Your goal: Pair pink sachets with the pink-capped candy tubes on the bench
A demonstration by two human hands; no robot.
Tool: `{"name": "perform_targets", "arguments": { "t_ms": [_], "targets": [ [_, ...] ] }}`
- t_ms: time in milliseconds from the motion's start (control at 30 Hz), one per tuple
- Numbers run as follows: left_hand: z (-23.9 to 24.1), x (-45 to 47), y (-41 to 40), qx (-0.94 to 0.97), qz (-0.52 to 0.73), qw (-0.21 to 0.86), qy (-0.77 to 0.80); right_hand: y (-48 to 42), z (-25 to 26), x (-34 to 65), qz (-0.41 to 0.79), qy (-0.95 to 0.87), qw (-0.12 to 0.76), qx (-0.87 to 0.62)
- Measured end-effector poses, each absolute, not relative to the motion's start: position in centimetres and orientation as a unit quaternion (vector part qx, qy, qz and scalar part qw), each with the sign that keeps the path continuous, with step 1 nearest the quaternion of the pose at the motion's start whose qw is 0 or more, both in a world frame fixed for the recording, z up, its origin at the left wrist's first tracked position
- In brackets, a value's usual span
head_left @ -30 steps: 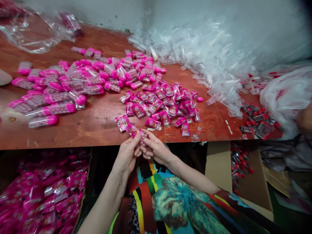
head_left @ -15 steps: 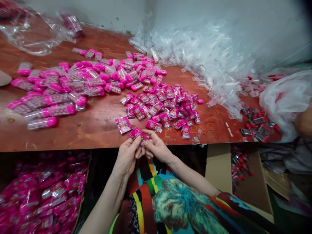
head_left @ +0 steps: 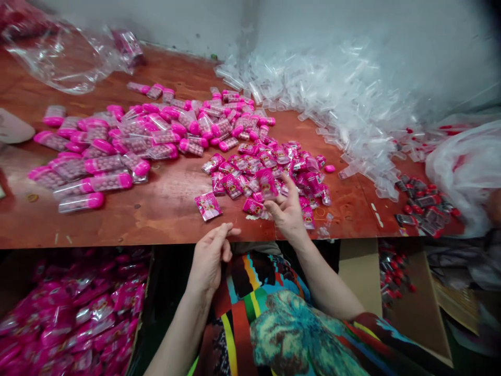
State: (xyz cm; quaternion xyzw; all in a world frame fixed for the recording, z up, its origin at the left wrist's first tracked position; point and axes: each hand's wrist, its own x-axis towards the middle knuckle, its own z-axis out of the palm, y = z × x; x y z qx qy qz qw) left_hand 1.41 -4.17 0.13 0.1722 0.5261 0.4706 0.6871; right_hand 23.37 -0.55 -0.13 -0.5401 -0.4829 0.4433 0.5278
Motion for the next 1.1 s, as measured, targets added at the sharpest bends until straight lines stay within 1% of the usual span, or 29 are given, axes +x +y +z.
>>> {"name": "perform_targets", "arguments": {
  "t_ms": [33,67,100,200,267,333,400,533,600,700,800,900,967,1000,1100],
  "targets": [
    [0.2,0.9,-4.1,0.16,0.484,0.667,0.543,0.0,0.3,23.4,0.392,-0.509,0.519,-0.564],
    [0.2,0.4,-3.9,0.15,0.497,0.649,0.557,0.5,0.6,23.0,0.35,-0.547,0.488,-0.584],
    [0.3,-0.1,-3.8,0.143,0.508,0.633,0.566,0.9,0.7,22.1,0.319,-0.595,0.436,-0.595],
    [0.5,-1.0,-3.4,0.137,0.53,0.606,0.578,1.6,0.3,17.5,0.256,-0.745,0.209,-0.58],
    [0.5,-1.3,-3.3,0.137,0.535,0.602,0.577,2.0,-0.2,14.4,0.211,-0.795,0.076,-0.563],
    [0.3,-1.5,-3.3,0.136,0.531,0.608,0.575,2.3,-0.6,12.6,0.175,-0.815,0.001,-0.552],
    [0.1,-1.6,-3.4,0.134,0.522,0.615,0.576,2.4,-0.9,12.2,0.153,-0.826,-0.023,-0.543],
    [-0.4,-1.5,-3.2,0.128,0.525,0.607,0.584,1.9,-1.7,13.4,0.141,-0.84,-0.001,-0.524],
    [-0.5,-1.4,-3.0,0.136,0.527,0.603,0.584,1.3,-2.4,14.2,0.149,-0.843,0.04,-0.515],
    [-0.3,-1.3,-2.7,0.168,0.519,0.61,0.574,0.4,-3.3,15.3,0.187,-0.841,0.132,-0.489],
    [0.2,-1.4,-2.3,0.199,0.526,0.607,0.561,-0.1,-3.5,16.1,0.269,-0.791,0.266,-0.48],
    [0.9,-1.2,-1.7,0.217,0.525,0.608,0.555,0.3,-3.2,16.0,0.414,-0.671,0.387,-0.478],
    [1.0,-0.9,-1.4,0.22,0.522,0.61,0.553,0.6,-3.1,15.5,0.499,-0.602,0.421,-0.459],
    [1.0,-0.7,-1.2,0.218,0.522,0.61,0.555,0.8,-3.1,15.1,0.524,-0.58,0.43,-0.451],
    [0.6,-0.2,-0.6,0.204,0.515,0.608,0.569,1.4,-3.3,13.9,0.528,-0.556,0.457,-0.451]
  ]
}}
